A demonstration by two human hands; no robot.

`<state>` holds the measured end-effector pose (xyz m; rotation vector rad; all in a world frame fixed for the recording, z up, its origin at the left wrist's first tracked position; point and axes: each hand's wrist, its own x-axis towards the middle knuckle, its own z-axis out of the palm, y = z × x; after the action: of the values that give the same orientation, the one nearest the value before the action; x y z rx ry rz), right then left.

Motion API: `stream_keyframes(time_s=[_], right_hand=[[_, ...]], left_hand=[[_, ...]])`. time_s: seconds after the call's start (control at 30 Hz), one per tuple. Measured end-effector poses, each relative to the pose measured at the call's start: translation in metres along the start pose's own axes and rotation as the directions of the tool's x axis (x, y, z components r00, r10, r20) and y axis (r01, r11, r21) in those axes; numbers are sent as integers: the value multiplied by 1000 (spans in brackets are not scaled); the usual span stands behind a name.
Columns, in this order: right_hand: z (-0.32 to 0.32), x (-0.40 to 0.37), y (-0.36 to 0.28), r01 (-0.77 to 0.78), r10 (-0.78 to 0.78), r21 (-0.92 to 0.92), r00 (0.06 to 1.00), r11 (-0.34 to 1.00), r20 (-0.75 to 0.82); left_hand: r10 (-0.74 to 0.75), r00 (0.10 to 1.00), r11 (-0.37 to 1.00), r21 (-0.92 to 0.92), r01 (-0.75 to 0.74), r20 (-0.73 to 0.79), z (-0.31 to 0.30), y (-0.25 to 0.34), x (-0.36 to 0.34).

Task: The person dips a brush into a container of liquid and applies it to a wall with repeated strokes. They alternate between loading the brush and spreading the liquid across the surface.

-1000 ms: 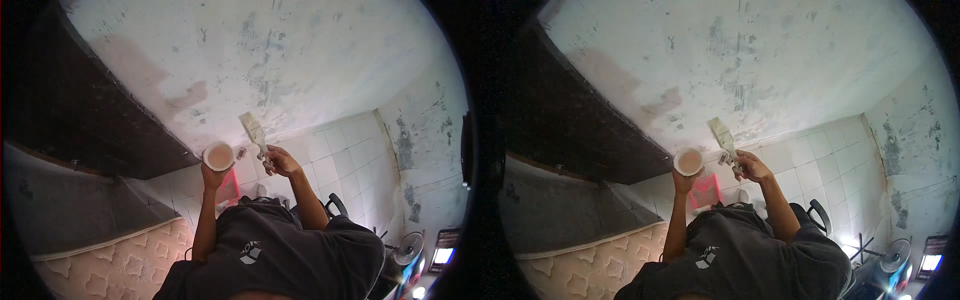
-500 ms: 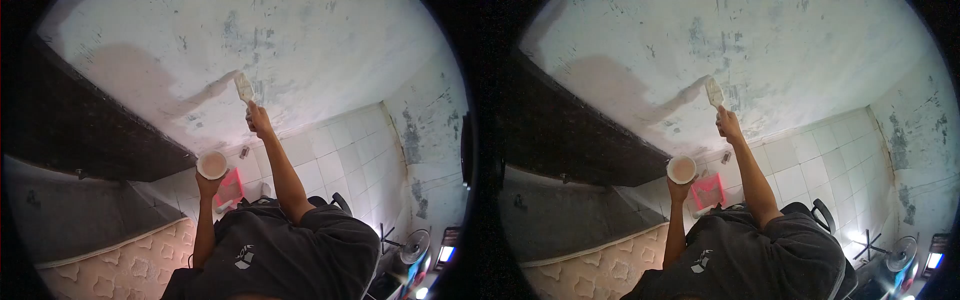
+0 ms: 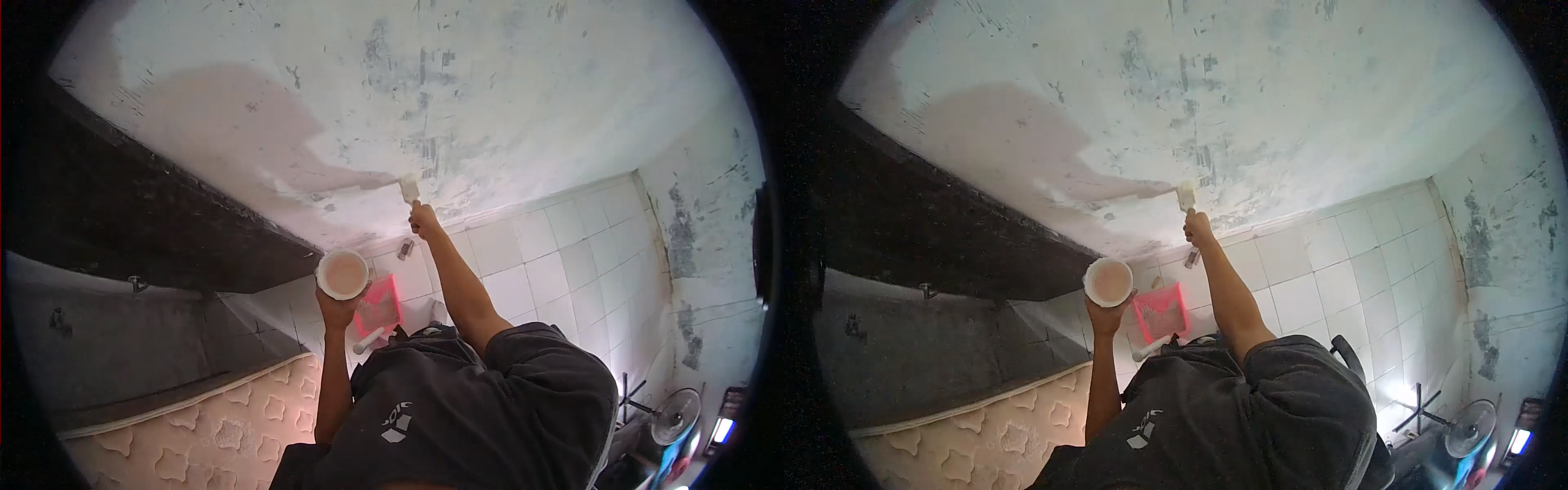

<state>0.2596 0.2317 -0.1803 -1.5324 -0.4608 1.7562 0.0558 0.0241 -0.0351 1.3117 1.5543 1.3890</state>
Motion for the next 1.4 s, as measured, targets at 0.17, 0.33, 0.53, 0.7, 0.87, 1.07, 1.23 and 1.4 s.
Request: stream_keyframes(time_s=[0.17, 0.33, 0.53, 0.7, 0.87, 1.07, 1.23, 1.4], right_hand=[[-8, -14, -13, 61, -61, -16, 998, 998, 20], [20, -83, -101, 223, -222, 9, 970, 975, 99], [48, -164, -177, 409, -420, 94, 879, 907, 224], [55, -198, -199, 423, -448, 152, 859, 893, 248], [57, -222, -203, 453, -477, 150, 844, 879, 246], [55, -177, -188, 394, -416, 142, 885, 908, 207], [37, -115, -134, 279, -290, 86, 942, 956, 169], [0, -32, -48, 152, -149, -43, 987, 987, 68]], left_hand=[[75, 997, 996, 40, -74, -30, 3, 5, 3], [8, 1000, 1000, 5, -8, 13, 3, 3, 4], [5, 1000, 1000, -29, -5, 28, 4, 10, 5], [81, 996, 995, -47, -83, -40, 8, 17, 2], [17, 1000, 1000, -20, -17, 4, 0, 11, -4], [61, 995, 997, -44, -65, -77, 4, 19, -10], [17, 999, 996, -92, -20, -34, 6, 10, -10], [43, 999, 997, -62, -42, 17, 11, 15, -13]])
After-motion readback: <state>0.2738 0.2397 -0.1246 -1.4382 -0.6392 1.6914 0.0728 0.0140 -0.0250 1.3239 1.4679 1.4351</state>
